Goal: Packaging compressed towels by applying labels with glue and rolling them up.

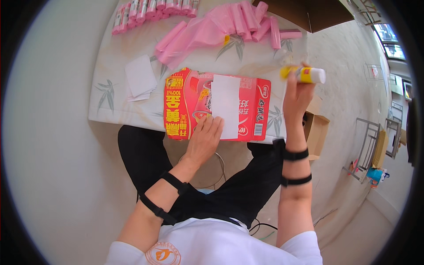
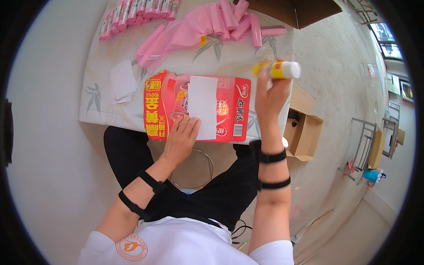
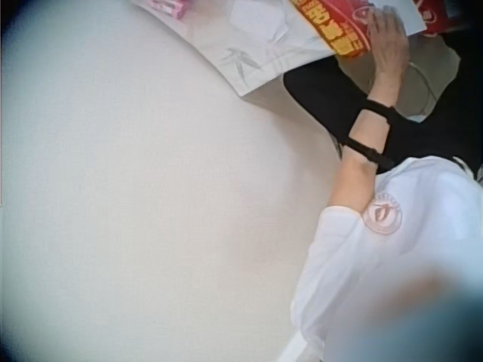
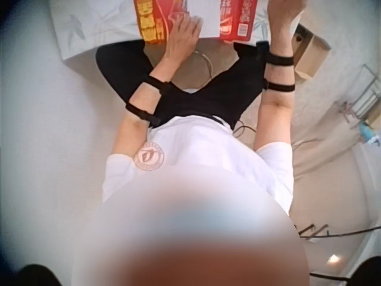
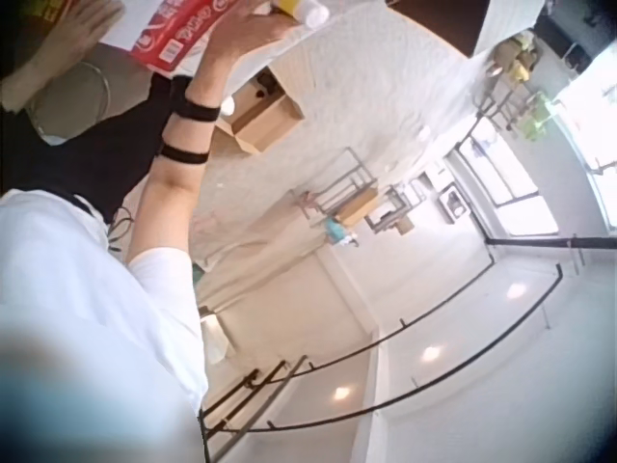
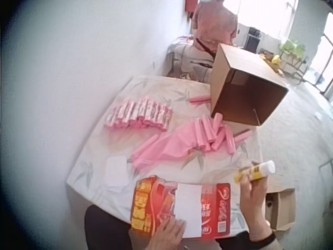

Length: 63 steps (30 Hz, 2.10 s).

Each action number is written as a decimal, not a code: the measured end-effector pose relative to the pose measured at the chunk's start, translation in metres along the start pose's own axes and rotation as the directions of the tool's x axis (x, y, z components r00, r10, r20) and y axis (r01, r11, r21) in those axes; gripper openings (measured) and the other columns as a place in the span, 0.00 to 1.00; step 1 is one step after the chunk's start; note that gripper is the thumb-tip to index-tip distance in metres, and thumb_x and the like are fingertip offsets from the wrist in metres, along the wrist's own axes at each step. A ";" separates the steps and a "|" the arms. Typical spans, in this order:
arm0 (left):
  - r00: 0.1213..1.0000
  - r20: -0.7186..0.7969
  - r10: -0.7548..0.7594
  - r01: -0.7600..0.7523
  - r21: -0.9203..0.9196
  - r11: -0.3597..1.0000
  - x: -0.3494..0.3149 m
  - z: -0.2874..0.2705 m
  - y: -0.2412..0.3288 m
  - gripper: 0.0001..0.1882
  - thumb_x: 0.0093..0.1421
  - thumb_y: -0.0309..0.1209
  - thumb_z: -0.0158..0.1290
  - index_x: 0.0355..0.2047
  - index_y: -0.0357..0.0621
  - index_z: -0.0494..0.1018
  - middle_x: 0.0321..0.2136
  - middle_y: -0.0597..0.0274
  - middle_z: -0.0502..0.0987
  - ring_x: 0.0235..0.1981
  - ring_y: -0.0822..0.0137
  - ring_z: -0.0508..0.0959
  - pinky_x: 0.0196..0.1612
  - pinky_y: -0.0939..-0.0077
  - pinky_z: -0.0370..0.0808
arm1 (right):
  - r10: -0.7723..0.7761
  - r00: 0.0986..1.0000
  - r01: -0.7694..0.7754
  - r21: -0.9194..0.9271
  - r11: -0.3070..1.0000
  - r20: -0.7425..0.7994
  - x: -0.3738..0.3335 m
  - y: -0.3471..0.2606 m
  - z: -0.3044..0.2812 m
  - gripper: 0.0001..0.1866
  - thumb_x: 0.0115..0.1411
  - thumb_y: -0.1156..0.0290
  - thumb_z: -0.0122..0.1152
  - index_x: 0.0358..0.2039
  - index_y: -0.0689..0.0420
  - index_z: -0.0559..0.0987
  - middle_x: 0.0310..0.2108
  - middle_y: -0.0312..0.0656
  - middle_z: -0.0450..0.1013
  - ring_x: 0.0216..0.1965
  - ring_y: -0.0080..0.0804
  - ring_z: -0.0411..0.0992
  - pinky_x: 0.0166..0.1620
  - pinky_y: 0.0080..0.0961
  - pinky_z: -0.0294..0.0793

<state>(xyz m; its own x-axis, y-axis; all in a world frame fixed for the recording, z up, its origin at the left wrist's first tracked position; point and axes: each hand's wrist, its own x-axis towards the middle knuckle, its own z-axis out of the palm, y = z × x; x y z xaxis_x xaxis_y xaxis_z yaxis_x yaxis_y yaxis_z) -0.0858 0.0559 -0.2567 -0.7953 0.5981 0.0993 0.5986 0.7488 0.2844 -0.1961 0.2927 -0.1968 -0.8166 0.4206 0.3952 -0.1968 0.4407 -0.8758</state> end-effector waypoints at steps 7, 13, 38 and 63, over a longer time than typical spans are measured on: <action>0.999 -0.037 -0.004 0.004 -0.018 1.000 -0.008 0.011 0.007 0.24 0.52 0.26 0.48 0.50 0.32 0.66 0.49 0.53 0.68 0.54 0.58 0.66 0.61 0.59 0.59 | 0.280 0.825 -0.091 -0.374 0.923 0.491 -0.098 -0.039 -0.013 0.23 0.50 0.71 0.69 0.45 0.59 0.71 0.32 0.48 0.74 0.33 0.42 0.74 0.37 0.30 0.73; 0.999 -0.032 -0.003 0.005 0.071 0.997 -0.015 0.010 0.010 0.21 0.52 0.27 0.48 0.47 0.33 0.69 0.50 0.54 0.68 0.57 0.57 0.65 0.63 0.58 0.58 | 0.171 0.850 -0.048 -0.250 0.967 0.498 -0.101 -0.048 0.004 0.17 0.46 0.76 0.70 0.37 0.59 0.75 0.37 0.45 0.74 0.35 0.39 0.75 0.37 0.28 0.75; 0.997 -0.030 -0.076 0.077 0.043 0.996 -0.023 0.015 0.013 0.21 0.53 0.30 0.48 0.48 0.38 0.71 0.52 0.60 0.67 0.60 0.60 0.62 0.64 0.56 0.53 | 0.096 0.556 0.408 -0.371 0.834 0.826 -0.080 -0.062 0.059 0.15 0.48 0.79 0.63 0.35 0.59 0.69 0.33 0.46 0.70 0.36 0.47 0.72 0.35 0.37 0.73; 0.998 0.016 -0.058 0.057 0.049 0.997 -0.022 0.009 0.011 0.20 0.53 0.30 0.48 0.47 0.38 0.72 0.51 0.62 0.68 0.58 0.62 0.63 0.63 0.57 0.54 | 0.049 0.611 0.339 -0.317 0.886 0.790 -0.082 -0.052 0.054 0.14 0.49 0.78 0.63 0.36 0.60 0.70 0.33 0.49 0.72 0.34 0.50 0.72 0.34 0.37 0.72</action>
<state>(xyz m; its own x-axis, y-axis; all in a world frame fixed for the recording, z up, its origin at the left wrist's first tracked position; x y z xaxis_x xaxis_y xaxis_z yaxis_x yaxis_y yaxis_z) -0.0610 0.0538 -0.2646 -0.8269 0.5582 0.0674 0.5563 0.7948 0.2423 -0.1483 0.1932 -0.1987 -0.9373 -0.3480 -0.0204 -0.2792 0.7844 -0.5539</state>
